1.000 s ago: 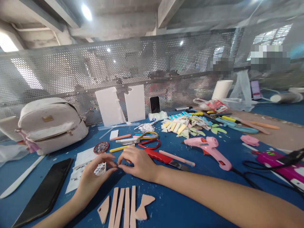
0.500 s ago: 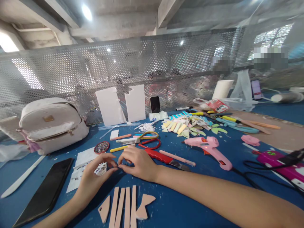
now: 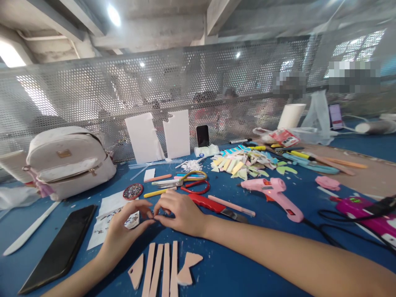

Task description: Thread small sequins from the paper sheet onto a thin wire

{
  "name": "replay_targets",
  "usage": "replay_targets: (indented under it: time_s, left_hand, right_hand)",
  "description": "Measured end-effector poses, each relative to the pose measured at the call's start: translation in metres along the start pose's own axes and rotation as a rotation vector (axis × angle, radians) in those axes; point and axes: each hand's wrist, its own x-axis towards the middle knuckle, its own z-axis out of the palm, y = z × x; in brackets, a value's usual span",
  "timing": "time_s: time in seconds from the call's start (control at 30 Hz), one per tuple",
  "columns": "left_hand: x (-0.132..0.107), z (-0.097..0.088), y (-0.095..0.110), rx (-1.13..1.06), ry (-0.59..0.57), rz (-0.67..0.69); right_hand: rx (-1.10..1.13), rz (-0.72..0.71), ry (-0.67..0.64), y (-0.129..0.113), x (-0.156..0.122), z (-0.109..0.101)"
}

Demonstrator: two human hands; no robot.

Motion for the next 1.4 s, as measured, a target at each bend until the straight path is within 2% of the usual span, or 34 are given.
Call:
replay_targets:
  time_s: [0.5, 0.73, 1.17, 1.27, 1.4]
  left_hand:
    - [0.001, -0.0012, -0.0017, 0.025, 0.019, -0.009]
    - [0.004, -0.0055, -0.0007, 0.035, 0.04, 0.034]
    - [0.0033, -0.0049, 0.0027, 0.071, -0.002, 0.09]
    - [0.0032, -0.0047, 0.0038, 0.075, -0.015, 0.095]
    - [0.003, -0.0043, 0.0049, 0.071, -0.046, 0.108]
  right_hand:
    - [0.025, 0.029, 0.047, -0.0016, -0.0018, -0.001]
    - [0.024, 0.076, 0.079, -0.0003, -0.0016, -0.0014]
    - [0.055, 0.026, 0.048, -0.0005, -0.0004, -0.002]
    - [0.134, 0.114, 0.107, 0.001, 0.0004, -0.0026]
    - [0.289, 0.317, 0.256, 0.0053, 0.0025, -0.0034]
